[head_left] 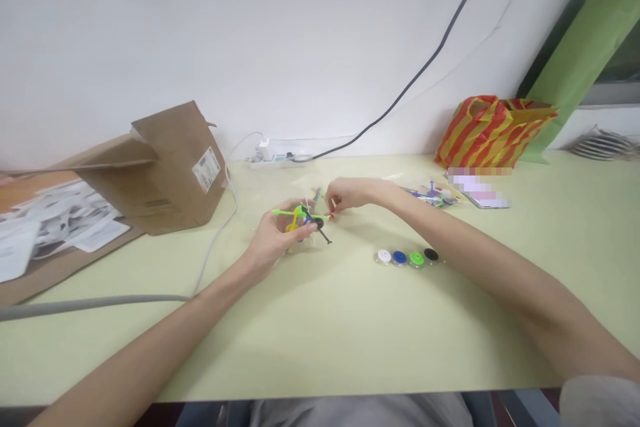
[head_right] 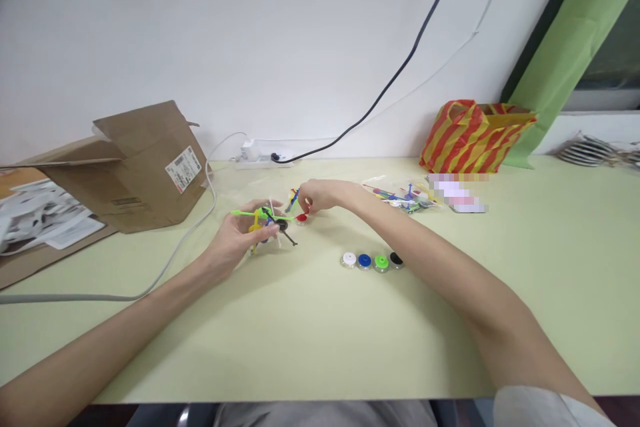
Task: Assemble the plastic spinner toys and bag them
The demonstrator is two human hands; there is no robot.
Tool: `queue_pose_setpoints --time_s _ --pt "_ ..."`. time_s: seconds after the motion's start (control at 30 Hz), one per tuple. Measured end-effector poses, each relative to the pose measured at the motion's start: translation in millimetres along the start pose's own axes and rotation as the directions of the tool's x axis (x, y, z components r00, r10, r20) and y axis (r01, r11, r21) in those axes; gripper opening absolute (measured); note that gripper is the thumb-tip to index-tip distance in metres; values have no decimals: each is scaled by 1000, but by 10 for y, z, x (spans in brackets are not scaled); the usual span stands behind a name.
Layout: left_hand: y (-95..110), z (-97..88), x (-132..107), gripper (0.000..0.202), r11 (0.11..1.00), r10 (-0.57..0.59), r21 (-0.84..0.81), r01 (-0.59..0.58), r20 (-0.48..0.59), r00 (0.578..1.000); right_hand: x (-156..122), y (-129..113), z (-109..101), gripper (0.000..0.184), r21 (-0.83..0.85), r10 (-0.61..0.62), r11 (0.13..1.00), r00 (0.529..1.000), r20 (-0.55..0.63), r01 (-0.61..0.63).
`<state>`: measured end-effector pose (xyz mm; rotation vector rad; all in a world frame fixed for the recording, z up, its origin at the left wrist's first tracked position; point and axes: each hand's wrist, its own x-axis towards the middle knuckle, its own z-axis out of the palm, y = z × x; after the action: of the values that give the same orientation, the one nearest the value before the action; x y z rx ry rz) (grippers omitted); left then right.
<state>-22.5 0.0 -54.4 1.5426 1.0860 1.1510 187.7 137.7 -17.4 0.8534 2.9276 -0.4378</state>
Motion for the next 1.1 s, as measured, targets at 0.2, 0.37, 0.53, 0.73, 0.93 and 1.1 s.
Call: queue_pose_setpoints --time_s 0.2,0.37,0.53,0.73,0.93,1.1 --pt "30 66 -35 52 997 -80 -5 82 167 983 -279 3 -312 6 71 12 998 983 -181 0" --pt "37 96 -36 52 989 -131 -36 143 232 964 -660 -184 -684 10 127 58 992 868 -493 6" --pt "16 68 -35 58 989 -134 -19 144 266 955 -827 -447 -820 13 99 -31 986 736 -676 132" --pt "76 75 -78 61 992 -110 -22 122 298 948 -678 -811 -674 15 39 -150 980 857 -492 194" --pt "98 111 -80 59 999 -35 -31 44 247 968 -558 -1011 -531 21 108 -251 950 923 -292 292" --pt "25 107 -51 52 999 29 -46 -21 184 983 -710 -949 -630 33 249 -176 940 956 -237 235"
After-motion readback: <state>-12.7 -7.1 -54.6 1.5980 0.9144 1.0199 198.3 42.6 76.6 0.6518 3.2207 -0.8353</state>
